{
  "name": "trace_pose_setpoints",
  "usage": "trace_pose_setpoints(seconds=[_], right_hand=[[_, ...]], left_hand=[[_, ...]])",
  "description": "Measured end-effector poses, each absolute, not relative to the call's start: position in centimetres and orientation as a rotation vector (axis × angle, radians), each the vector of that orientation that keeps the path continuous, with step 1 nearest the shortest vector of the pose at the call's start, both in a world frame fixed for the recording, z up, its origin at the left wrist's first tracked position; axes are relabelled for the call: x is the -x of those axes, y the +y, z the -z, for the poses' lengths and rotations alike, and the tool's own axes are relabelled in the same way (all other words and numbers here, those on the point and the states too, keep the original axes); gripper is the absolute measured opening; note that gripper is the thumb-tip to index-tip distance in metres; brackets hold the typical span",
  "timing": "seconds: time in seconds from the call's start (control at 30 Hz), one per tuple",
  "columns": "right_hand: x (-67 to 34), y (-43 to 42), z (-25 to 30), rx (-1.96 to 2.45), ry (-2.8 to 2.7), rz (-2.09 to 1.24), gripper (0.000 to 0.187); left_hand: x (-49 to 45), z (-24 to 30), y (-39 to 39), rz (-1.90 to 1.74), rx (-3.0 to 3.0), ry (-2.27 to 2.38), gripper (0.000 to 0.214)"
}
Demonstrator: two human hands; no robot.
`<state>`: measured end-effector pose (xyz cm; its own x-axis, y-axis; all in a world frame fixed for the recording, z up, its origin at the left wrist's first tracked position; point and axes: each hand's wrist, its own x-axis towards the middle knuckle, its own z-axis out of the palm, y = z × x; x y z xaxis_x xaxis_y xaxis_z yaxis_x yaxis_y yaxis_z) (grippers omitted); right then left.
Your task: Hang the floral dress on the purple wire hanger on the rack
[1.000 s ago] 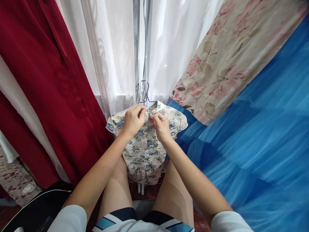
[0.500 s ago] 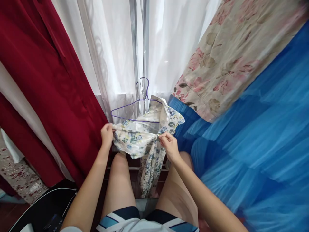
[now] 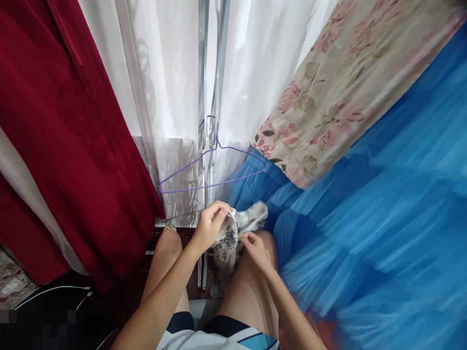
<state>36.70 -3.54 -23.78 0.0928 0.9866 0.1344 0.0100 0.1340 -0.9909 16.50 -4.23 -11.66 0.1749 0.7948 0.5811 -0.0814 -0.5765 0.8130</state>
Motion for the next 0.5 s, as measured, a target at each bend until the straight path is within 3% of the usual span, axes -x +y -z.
trace_pose_setpoints(seconds=[0.13, 0.37, 0.43, 0.5], right_hand=[[-33.6, -5.5, 22.9, 1.048, -1.391, -1.206, 0.027], [-32.0, -8.3, 19.5, 0.737, -1.277, -1.968, 0.072], [-32.4, -8.7, 18.4, 0.774, -1.356, -1.985, 0.080], [-33.0, -9.1, 17.4, 0.846, -1.542, -1.901, 0.071]], left_hand=[[-17.3, 10.6, -6.9, -1.388, -1.835, 0.650, 0.024], [-15.4, 11.8, -6.8, -1.339, -1.821, 0.871, 0.026], [-14.5, 12.3, -6.6, -1.369, -1.767, 0.935, 0.027], [-13.9, 12.8, -6.7, -1.364, -1.752, 0.995, 0.027]])
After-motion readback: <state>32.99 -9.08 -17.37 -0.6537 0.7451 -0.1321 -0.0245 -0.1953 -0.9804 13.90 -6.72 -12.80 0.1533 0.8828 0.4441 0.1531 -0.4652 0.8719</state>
